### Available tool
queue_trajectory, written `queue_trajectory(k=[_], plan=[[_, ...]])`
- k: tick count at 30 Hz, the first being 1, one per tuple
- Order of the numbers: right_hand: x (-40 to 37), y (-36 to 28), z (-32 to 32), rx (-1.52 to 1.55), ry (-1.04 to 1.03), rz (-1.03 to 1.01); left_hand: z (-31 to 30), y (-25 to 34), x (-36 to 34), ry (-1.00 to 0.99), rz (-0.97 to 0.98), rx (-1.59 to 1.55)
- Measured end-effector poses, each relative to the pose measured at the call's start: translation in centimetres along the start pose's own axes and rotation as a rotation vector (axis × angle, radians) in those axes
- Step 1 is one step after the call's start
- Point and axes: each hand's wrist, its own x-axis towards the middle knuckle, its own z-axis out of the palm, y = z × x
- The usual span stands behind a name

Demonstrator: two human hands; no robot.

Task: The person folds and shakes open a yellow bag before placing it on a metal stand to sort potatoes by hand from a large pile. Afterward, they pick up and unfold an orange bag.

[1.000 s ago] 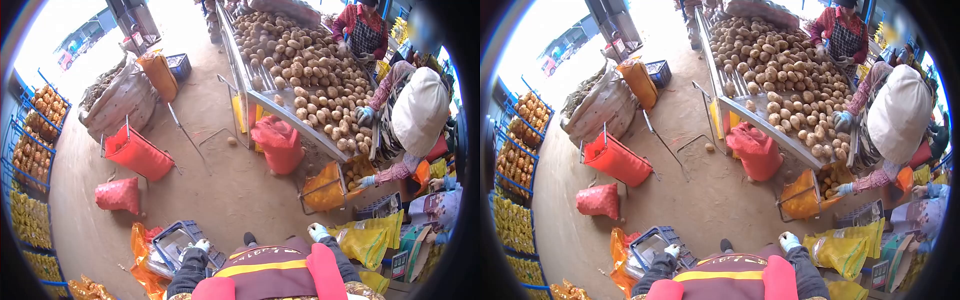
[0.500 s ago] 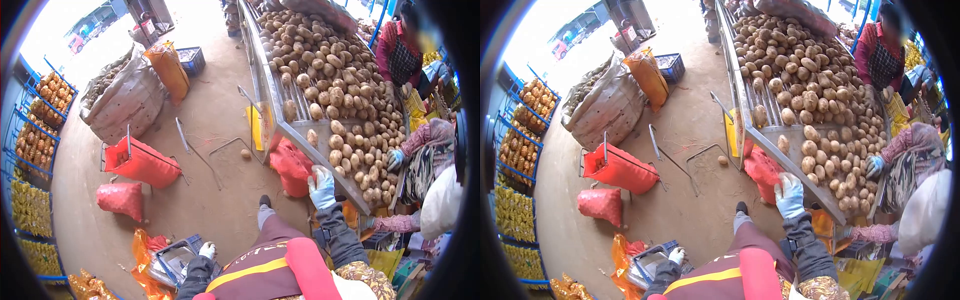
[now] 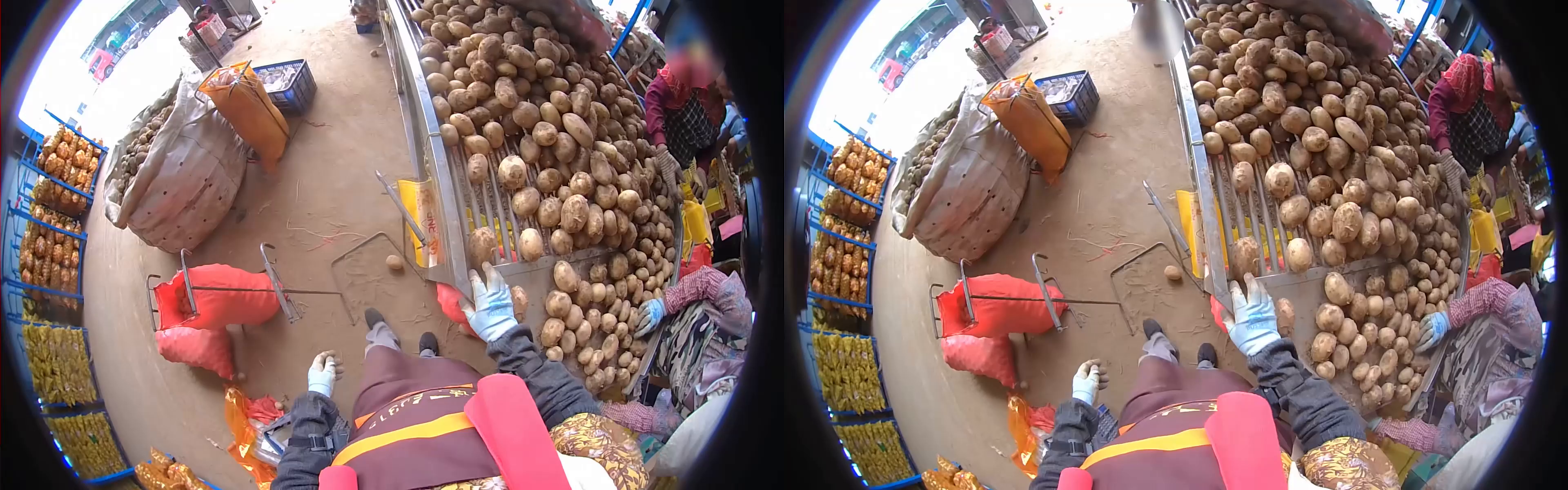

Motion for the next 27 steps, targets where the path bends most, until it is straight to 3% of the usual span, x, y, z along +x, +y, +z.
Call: queue_trajectory(k=[6,9,12,15,18,21,25,27], plan=[[4.0,-1.9,-1.7,0.043,0.134,0.006,8.5,17.3,9.9,-0.142,0.298,-0.009],[8.3,-3.0,-0.8,-0.064,0.003,0.142,13.6,24.4,17.3,-0.235,0.445,-0.018],[11.5,-3.8,0.4,-0.122,0.004,0.165,18.6,29.3,26.8,-0.301,0.639,0.054],[12.5,-3.9,0.2,-0.149,-0.012,0.195,23.9,35.1,32.6,-0.328,0.804,0.337],[12.4,-3.3,0.8,-0.163,-0.031,0.182,28.8,37.6,37.6,-0.438,0.86,0.772],[12.8,-3.2,1.0,-0.176,-0.001,0.17,33.3,37.9,40.6,-0.664,0.687,1.142],[13.3,-2.9,1.2,-0.158,-0.024,0.193,37.5,35.8,43.9,-0.838,0.597,1.317],[13.6,-2.8,1.2,-0.136,-0.044,0.218,38.8,35.1,45.2,-1.046,0.566,1.459]])
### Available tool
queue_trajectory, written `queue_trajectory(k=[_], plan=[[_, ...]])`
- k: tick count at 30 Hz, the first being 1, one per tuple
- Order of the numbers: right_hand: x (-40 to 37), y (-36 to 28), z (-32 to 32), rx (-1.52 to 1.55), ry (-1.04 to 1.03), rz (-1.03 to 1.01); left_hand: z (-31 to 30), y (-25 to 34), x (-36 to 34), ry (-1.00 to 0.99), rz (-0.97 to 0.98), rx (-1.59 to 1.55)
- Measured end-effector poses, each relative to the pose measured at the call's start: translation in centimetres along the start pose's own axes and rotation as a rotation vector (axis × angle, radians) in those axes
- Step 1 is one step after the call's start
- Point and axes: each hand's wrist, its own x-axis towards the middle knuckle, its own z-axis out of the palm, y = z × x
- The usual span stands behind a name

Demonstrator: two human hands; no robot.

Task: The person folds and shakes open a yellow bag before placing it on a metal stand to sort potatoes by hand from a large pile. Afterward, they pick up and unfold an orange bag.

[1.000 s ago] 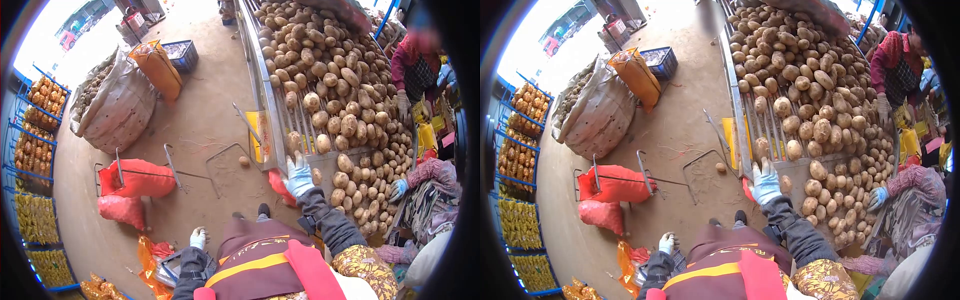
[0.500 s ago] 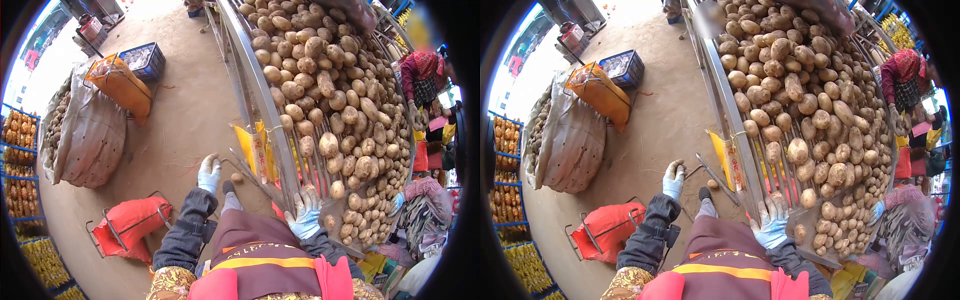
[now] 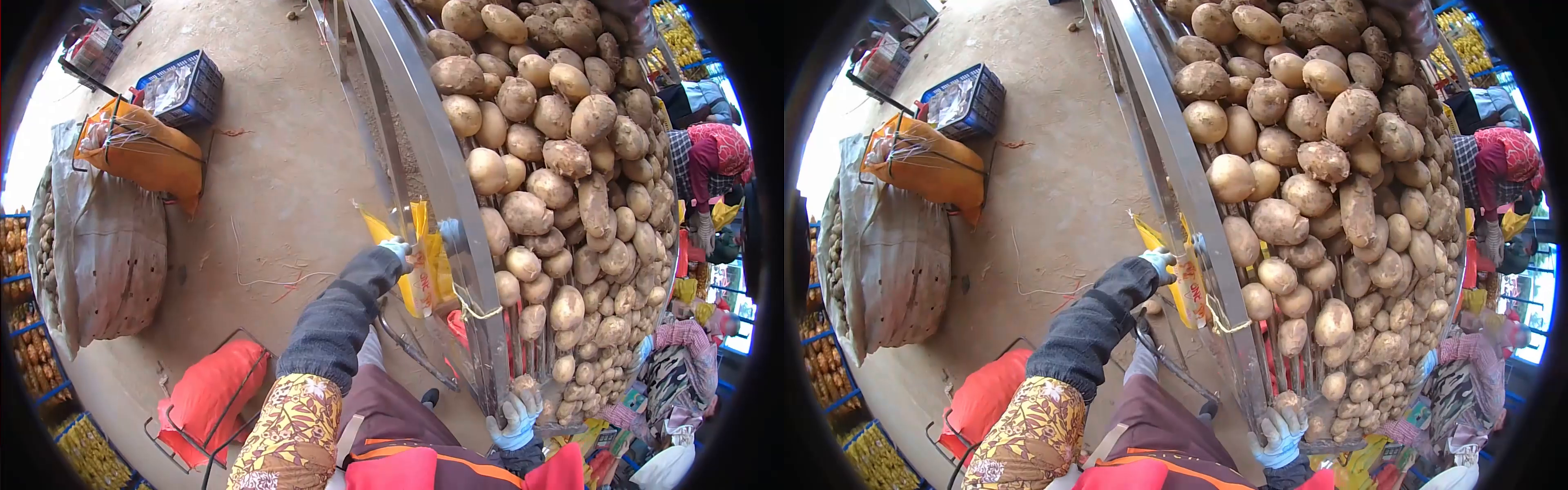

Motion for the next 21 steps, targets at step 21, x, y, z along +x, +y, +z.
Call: queue_trajectory(k=[21], plan=[[0.5,0.5,0.4,-0.032,-0.038,0.035,4.4,-3.5,7.6,-0.268,0.103,0.127]])
